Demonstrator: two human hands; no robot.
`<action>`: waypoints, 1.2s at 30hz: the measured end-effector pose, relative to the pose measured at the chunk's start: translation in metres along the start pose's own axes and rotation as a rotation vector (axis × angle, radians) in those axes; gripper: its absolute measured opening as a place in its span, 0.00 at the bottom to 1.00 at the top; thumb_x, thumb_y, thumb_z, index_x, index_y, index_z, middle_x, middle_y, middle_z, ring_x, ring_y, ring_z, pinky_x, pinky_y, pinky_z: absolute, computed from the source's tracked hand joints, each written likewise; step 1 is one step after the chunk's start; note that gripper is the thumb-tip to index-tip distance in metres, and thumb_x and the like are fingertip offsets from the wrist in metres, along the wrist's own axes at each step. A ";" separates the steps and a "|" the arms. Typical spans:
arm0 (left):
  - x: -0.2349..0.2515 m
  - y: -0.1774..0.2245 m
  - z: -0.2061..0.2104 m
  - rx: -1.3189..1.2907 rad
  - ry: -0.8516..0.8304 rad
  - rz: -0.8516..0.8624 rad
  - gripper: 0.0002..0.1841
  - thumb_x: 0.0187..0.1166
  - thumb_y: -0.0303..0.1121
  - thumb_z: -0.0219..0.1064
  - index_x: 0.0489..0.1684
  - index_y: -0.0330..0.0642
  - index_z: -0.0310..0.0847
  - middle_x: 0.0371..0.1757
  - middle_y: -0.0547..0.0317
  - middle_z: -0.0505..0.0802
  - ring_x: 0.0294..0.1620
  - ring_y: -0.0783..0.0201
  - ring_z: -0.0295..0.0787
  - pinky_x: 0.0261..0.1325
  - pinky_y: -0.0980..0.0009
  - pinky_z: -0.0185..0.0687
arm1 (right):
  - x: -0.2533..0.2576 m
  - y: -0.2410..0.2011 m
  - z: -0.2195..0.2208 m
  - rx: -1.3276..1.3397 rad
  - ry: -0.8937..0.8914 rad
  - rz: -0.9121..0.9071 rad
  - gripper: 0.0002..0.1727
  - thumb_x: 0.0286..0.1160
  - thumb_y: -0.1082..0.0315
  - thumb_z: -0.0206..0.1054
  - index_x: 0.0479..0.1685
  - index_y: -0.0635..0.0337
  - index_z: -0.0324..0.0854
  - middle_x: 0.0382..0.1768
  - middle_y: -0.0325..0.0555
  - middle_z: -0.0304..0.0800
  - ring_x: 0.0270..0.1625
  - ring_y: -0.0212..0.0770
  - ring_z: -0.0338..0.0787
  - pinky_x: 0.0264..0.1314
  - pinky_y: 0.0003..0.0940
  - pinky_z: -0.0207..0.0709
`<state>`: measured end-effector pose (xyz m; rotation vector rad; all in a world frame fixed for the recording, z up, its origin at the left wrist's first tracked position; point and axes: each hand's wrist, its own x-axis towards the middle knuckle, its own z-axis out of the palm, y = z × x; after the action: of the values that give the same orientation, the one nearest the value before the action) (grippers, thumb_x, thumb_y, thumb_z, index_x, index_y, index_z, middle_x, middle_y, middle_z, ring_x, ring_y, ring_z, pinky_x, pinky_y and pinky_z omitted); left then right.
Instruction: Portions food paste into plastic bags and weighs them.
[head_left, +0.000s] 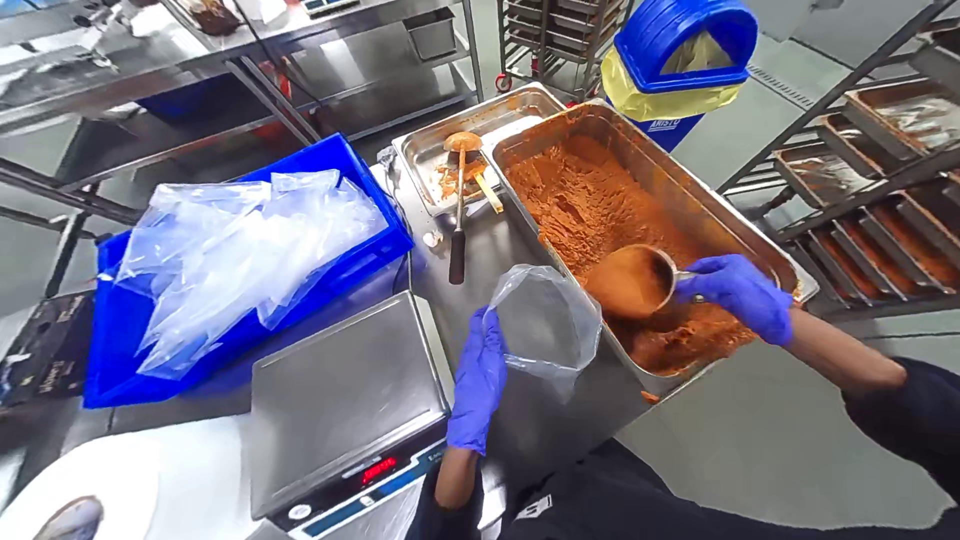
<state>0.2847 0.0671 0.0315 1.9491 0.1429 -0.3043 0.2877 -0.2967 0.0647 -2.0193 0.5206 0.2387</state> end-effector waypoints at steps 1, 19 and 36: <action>0.001 0.004 0.000 0.020 -0.013 -0.019 0.26 0.96 0.42 0.38 0.80 0.37 0.69 0.42 0.51 0.87 0.41 0.60 0.83 0.50 0.58 0.81 | -0.005 0.002 -0.004 0.126 0.081 -0.028 0.03 0.67 0.73 0.69 0.30 0.57 0.86 0.19 0.28 0.86 0.17 0.20 0.75 0.21 0.19 0.69; 0.014 0.036 0.018 0.092 -0.100 -0.008 0.29 0.96 0.47 0.36 0.78 0.33 0.67 0.57 0.34 0.88 0.53 0.43 0.89 0.60 0.44 0.82 | -0.082 -0.091 -0.008 0.118 0.445 -0.577 0.10 0.53 0.72 0.75 0.25 0.44 0.83 0.21 0.16 0.89 0.25 0.13 0.86 0.31 0.13 0.82; 0.022 0.038 0.034 0.040 -0.209 -0.013 0.29 0.97 0.46 0.33 0.80 0.31 0.63 0.58 0.34 0.88 0.52 0.44 0.90 0.60 0.47 0.82 | -0.097 -0.105 0.045 -1.034 0.481 -1.536 0.21 0.81 0.60 0.55 0.17 0.57 0.73 0.07 0.46 0.68 0.15 0.51 0.76 0.24 0.45 0.66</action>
<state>0.3102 0.0201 0.0463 1.9431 0.0131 -0.5205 0.2520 -0.1889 0.1618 -2.8196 -1.1920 -1.1324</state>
